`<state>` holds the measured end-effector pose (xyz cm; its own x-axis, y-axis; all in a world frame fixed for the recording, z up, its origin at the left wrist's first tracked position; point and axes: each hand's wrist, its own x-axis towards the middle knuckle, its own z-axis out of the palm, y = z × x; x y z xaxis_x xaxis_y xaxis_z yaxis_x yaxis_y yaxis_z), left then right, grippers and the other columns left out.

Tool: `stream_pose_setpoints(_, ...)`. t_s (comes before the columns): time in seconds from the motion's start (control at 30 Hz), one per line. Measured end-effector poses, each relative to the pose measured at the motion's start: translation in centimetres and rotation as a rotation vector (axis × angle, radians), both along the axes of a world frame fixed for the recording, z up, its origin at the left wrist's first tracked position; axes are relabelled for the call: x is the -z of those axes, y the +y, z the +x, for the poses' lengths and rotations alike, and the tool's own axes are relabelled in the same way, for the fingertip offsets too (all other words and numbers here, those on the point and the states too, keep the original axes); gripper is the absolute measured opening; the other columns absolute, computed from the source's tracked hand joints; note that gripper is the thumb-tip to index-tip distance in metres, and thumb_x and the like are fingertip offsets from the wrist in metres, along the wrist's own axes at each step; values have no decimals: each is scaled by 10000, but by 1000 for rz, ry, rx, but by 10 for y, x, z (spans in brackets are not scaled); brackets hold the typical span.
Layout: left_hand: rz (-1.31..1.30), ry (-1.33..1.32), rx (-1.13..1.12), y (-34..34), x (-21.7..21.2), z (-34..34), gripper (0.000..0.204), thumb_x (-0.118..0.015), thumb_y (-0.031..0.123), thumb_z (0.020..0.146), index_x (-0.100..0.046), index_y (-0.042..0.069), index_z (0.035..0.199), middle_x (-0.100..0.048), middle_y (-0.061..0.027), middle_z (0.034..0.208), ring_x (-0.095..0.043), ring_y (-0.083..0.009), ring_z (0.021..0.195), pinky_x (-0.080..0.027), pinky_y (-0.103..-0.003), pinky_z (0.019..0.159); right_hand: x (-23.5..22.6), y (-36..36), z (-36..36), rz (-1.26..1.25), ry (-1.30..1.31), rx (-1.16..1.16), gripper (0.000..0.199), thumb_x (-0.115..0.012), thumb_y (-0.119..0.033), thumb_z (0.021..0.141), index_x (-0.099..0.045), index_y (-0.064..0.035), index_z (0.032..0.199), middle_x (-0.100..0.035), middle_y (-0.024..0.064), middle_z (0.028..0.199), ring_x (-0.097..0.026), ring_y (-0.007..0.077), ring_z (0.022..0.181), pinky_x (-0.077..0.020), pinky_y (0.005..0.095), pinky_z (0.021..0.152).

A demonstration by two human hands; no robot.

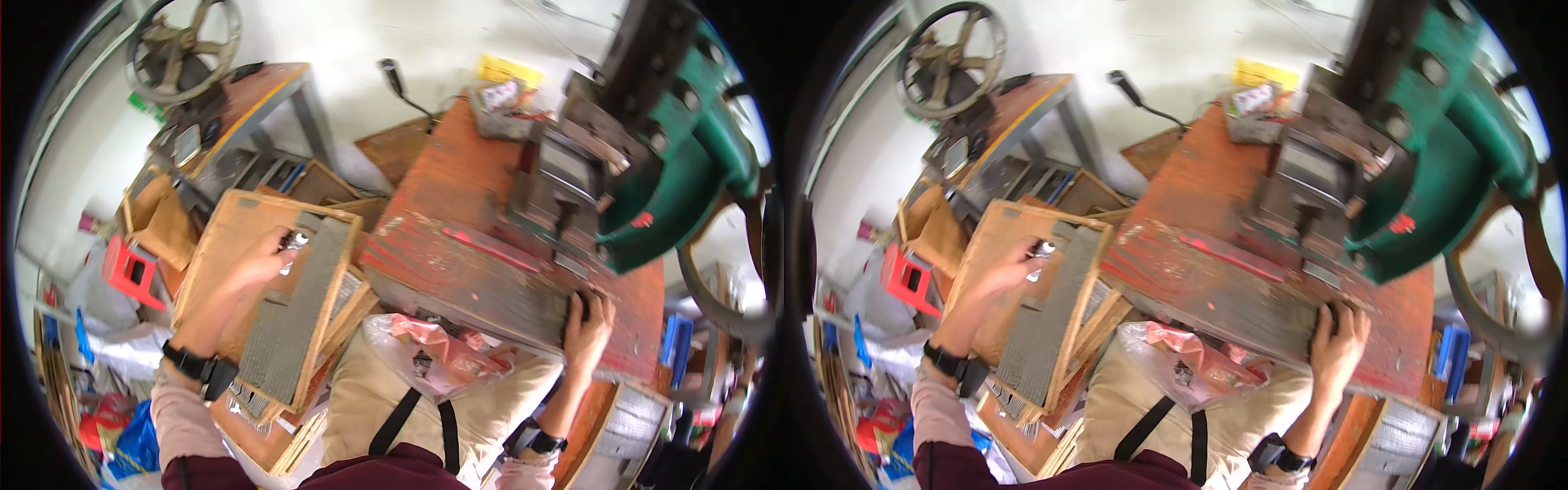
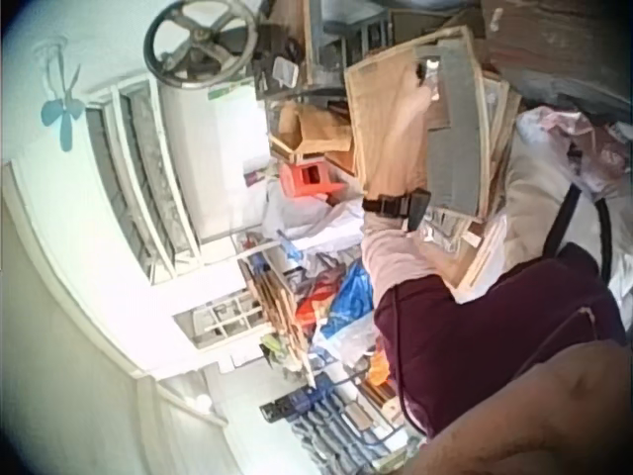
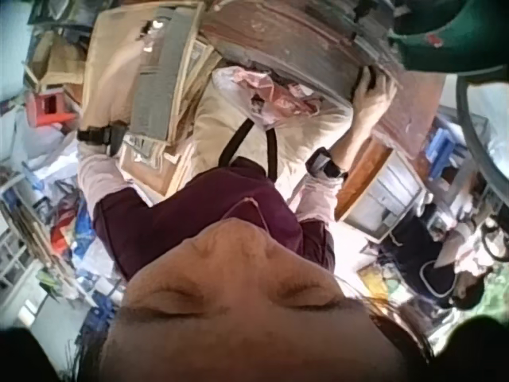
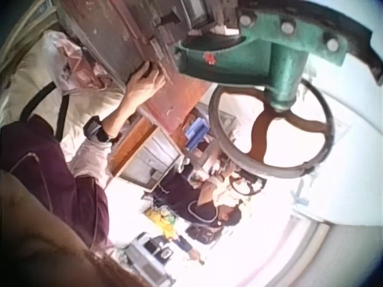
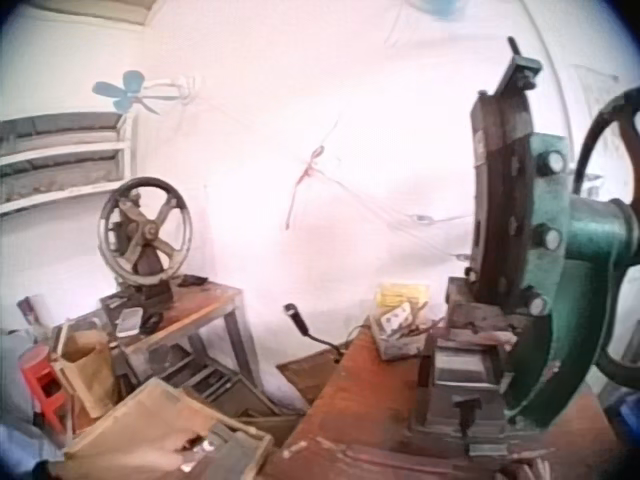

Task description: Operating a manual punch press to process and shape metal staple strips.

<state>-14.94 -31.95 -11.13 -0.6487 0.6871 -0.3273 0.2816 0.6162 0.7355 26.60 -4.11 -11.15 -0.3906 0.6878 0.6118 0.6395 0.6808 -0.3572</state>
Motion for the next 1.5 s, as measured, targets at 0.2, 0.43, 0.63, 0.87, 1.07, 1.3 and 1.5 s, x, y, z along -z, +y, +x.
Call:
stream_pose_setpoints(0.2, 291, 291, 674, 75, -63, 110, 421, -566, 77, 887, -414, -5, 1272, -552, -158, 1094, -567, -237, 994, -462, -340, 861, 4, 1, 0, -6, 44, 44, 151, -645, -121, 820, -639, -2, 911, -599, 167, 896, -547, 361, 850, -445, 427, 771)
stream_pose_setpoints(0.43, 366, 725, 1098, 187, -51, 230, 508, -636, 39, 777, -421, -107, 1213, -504, -251, 1116, -493, -373, 1017, -400, -441, 909, -13, -3, 14, -250, 79, -289, 665, -760, -358, 707, -522, -30, 1233, -523, 184, 1177, -467, 365, 1092, -397, 452, 936)
stream_pose_setpoints(0.63, 365, 666, 1071, 199, -33, 238, 643, -665, 48, 755, -347, -99, 1295, -537, -247, 1117, -487, -368, 998, -399, -433, 905, -15, -5, 13, -343, -99, -446, 907, -777, -234, 671, -300, -12, 1409, -453, 207, 1314, -433, 374, 1179, -338, 435, 1014)
stream_pose_setpoints(0.87, 509, 465, 934, 198, -20, 233, 723, -690, 56, 739, -322, -52, 1353, -575, -203, 1076, -497, -345, 899, -404, -434, 845, -14, 4, 7, -433, -48, -481, 813, -745, -166, 703, -335, 9, 1383, -585, 110, 1185, -509, 327, 1055, -376, 418, 944)
stream_pose_setpoints(1.07, 615, 336, 919, 201, -15, 226, 687, -720, 81, 719, -396, -6, 1319, -556, -162, 1136, -503, -335, 936, -425, -421, 856, -15, 3, 8, -434, -80, -455, 768, -728, -171, 721, -357, 15, 1368, -596, 77, 1175, -506, 328, 1058, -370, 412, 957)
stream_pose_setpoints(1.3, 654, 348, 876, 201, -13, 226, 615, -733, 99, 728, -456, 6, 1269, -563, -148, 1114, -525, -319, 978, -437, -407, 871, -16, 3, 6, -428, -78, -463, 798, -746, -180, 693, -368, 7, 1371, -599, 84, 1177, -502, 327, 1068, -362, 412, 968)
stream_pose_setpoints(1.5, 654, 347, 861, 201, -11, 226, 612, -741, 105, 725, -463, 9, 1261, -575, -147, 1088, -538, -319, 956, -450, -398, 857, -17, 2, 6, -457, -63, -427, 834, -768, -201, 667, -375, -3, 1376, -601, 104, 1167, -517, 323, 1049, -386, 399, 944)
